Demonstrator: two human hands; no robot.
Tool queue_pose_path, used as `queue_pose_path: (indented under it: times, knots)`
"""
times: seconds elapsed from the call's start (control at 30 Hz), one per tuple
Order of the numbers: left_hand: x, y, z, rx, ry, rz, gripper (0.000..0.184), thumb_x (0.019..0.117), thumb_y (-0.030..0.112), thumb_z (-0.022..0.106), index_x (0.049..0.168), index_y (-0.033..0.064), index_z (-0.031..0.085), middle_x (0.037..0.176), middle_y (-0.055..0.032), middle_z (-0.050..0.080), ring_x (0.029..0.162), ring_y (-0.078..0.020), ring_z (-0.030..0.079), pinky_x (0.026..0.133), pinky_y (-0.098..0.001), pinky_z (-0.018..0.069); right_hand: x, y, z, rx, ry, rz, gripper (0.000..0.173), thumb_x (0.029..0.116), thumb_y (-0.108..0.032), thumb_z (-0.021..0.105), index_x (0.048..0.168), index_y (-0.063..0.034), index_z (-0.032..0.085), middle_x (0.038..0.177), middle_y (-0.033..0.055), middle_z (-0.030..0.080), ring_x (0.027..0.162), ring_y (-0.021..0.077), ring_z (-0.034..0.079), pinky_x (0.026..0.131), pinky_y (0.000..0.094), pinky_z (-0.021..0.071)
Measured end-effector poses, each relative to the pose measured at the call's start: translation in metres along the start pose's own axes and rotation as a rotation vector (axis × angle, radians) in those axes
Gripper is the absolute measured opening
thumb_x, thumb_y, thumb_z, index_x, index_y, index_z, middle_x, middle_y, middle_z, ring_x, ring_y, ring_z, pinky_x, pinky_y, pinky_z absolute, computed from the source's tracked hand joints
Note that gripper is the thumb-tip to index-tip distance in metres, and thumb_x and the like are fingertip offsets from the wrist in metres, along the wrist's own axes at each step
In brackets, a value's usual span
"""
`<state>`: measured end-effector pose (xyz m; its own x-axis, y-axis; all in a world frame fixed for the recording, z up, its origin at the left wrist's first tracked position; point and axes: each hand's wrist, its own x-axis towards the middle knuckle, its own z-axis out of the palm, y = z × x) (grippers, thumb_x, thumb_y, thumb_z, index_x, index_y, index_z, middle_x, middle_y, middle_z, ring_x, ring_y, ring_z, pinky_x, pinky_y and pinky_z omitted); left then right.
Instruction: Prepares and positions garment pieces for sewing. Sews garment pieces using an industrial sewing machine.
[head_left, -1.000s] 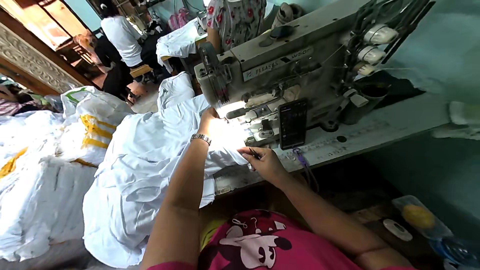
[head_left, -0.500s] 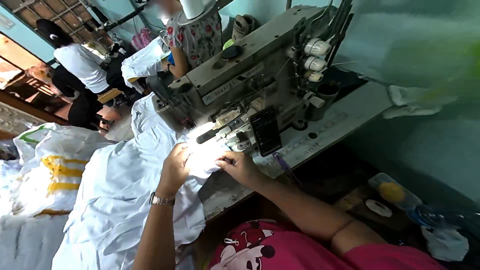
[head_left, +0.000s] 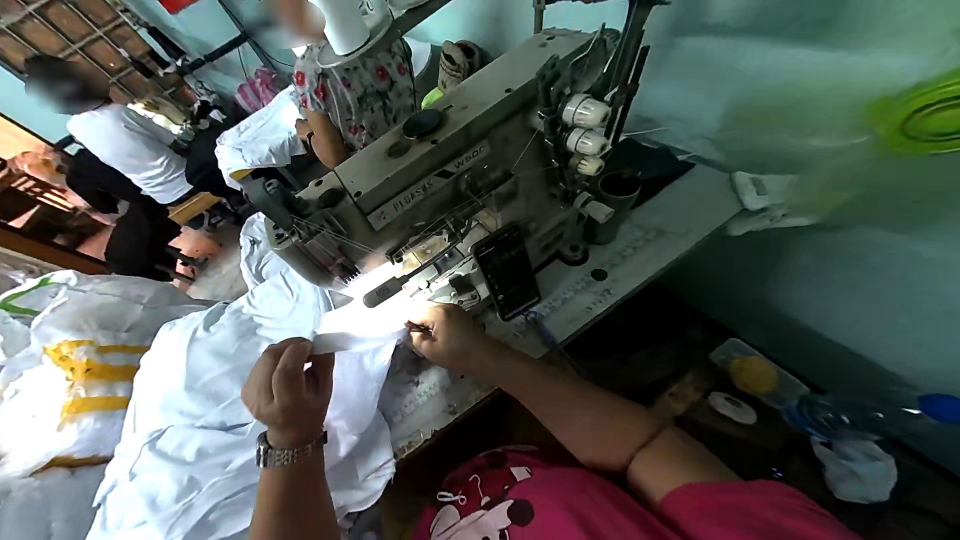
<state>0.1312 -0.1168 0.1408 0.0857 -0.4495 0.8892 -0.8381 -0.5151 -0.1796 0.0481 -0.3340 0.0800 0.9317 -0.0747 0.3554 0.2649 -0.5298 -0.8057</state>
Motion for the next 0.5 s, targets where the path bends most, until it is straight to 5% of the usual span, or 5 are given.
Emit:
queue_pose_path:
  times: [0.13,0.27,0.33,0.4,0.5]
  knots:
    - [0.013,0.018,-0.020,-0.051,-0.113,0.049,0.012,0.0983,0.018,0.062,0.095,0.0060,0.062,0.080,-0.0127,0.063,0.074,-0.0234,0.063,0.065,-0.0313,0.0513,-0.025,-0.016,-0.012,0.105,-0.135,-0.184,0.022,0.0966,-0.024,0.070,0.098,-0.0025,0.075,0.095,0.0114,0.072,0.090,0.0221,0.069,0.084,0.0408,0.0567]
    - [0.026,0.033,-0.035,-0.476,-0.725,-0.103,0.035,0.0943,0.019,0.058,0.127,0.0146,0.070,0.123,-0.0129,0.065,0.091,-0.0146,0.067,0.072,-0.0298,0.0576,-0.055,-0.032,-0.017,0.155,-0.242,-0.455,0.011,0.0931,-0.011,0.072,0.095,-0.0008,0.074,0.103,0.0143,0.072,0.094,0.0243,0.071,0.082,0.0390,0.0595]
    - [0.031,0.034,-0.033,-0.615,-0.955,-0.067,0.028,0.0967,0.023,0.060,0.121,0.0162,0.072,0.138,-0.0118,0.059,0.091,-0.0135,0.067,0.075,-0.0316,0.0580,-0.056,-0.034,-0.019,0.138,-0.259,-0.473,0.011,0.0927,-0.012,0.072,0.095,-0.0008,0.074,0.100,0.0147,0.072,0.092,0.0251,0.071,0.080,0.0397,0.0594]
    - [0.040,0.030,-0.034,-0.652,-1.087,-0.021,0.016,0.0947,0.025,0.063,0.097,0.0116,0.072,0.132,-0.0096,0.062,0.092,-0.0138,0.068,0.077,-0.0339,0.0590,-0.049,-0.031,-0.019,0.174,-0.273,-0.456,0.014,0.0945,-0.014,0.072,0.096,-0.0004,0.074,0.099,0.0143,0.072,0.091,0.0239,0.070,0.081,0.0386,0.0586]
    - [0.058,0.012,-0.043,-0.771,-1.158,-0.029,0.020,0.0957,0.028,0.063,0.093,0.0093,0.070,0.104,-0.0023,0.067,0.085,-0.0055,0.063,0.072,-0.0231,0.0548,-0.031,-0.021,-0.015,0.165,-0.222,-0.338,0.019,0.0949,-0.016,0.072,0.109,-0.0031,0.075,0.112,0.0121,0.072,0.103,0.0216,0.069,0.093,0.0387,0.0572]
